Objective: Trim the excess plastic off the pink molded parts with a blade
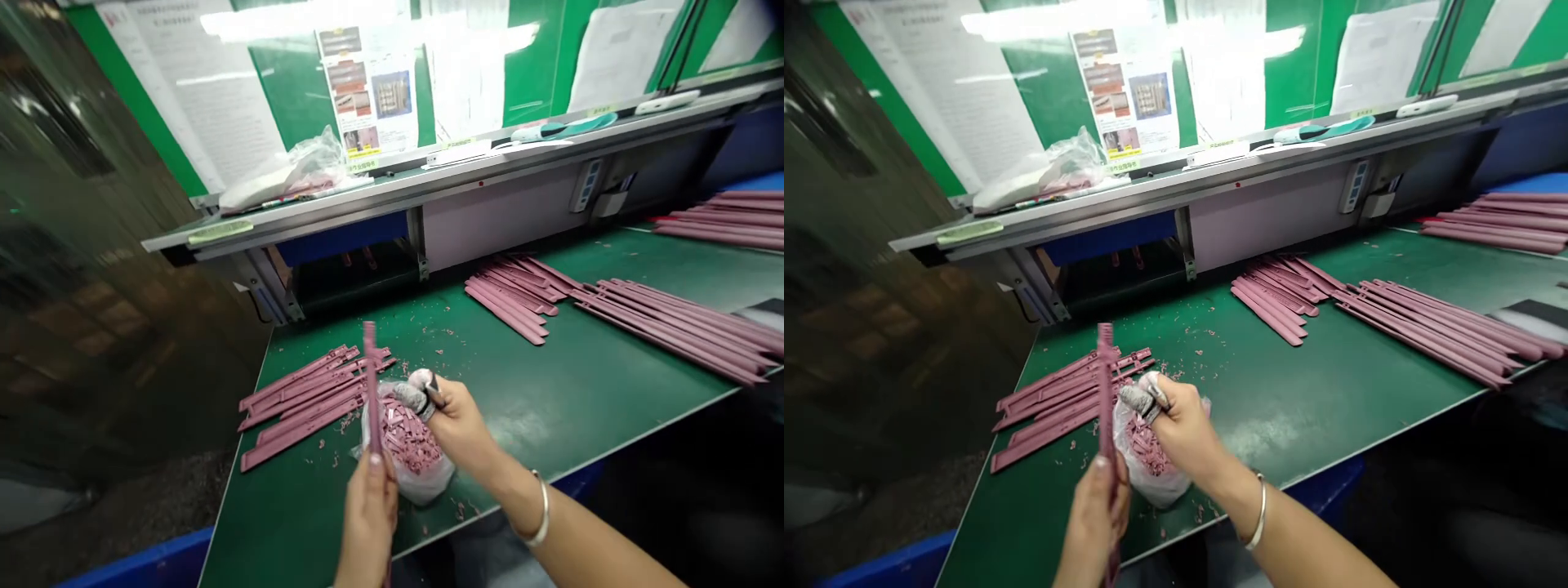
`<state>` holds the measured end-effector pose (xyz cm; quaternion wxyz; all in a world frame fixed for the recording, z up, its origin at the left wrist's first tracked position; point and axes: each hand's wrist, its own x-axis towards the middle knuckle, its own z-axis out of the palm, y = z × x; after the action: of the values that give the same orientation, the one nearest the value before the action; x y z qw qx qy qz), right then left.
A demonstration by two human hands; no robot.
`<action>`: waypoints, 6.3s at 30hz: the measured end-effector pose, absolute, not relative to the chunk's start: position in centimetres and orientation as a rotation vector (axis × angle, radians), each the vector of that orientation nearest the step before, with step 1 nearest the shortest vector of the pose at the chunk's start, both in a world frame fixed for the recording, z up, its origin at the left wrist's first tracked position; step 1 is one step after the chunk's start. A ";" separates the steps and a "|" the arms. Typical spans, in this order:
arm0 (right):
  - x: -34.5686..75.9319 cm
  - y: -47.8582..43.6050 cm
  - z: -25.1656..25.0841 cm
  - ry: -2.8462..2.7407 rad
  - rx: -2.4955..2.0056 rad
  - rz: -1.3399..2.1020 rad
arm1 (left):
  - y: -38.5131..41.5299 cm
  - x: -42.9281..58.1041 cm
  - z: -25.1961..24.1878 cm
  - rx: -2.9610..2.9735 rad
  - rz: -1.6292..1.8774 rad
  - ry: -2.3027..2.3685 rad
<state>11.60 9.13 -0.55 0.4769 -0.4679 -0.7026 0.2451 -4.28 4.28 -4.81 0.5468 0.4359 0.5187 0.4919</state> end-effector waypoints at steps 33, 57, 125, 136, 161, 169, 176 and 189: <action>10.4 4.7 4.4 -2.528 -1.347 0.115 | 6.1 -3.7 4.7 1.434 2.138 0.869; 15.7 8.6 4.2 -1.866 -1.195 0.017 | 2.4 -4.6 3.1 0.957 1.070 1.055; 15.4 12.4 2.9 -1.799 -1.061 0.122 | 2.7 -7.2 2.0 0.531 0.758 0.344; 17.1 14.2 3.4 -1.859 -1.179 0.200 | 3.8 -7.2 0.3 0.660 0.891 0.527; 11.8 10.5 3.3 -2.155 -1.468 -0.015 | 6.7 -4.4 1.1 0.956 1.010 1.229; 8.5 4.7 -2.2 -2.441 -0.962 0.189 | 12.8 -3.9 2.5 0.981 1.354 1.087; 9.9 6.1 -1.4 -1.668 -0.922 0.847 | 12.3 -2.4 3.1 1.160 1.616 1.111; 16.8 7.3 3.0 -2.214 -0.817 0.493 | 10.1 -7.7 6.0 3.164 0.921 0.729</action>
<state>16.79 7.26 2.97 0.3575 -0.3166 -0.8576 0.1909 -7.71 10.08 5.97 -0.1163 0.9311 0.2147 0.2710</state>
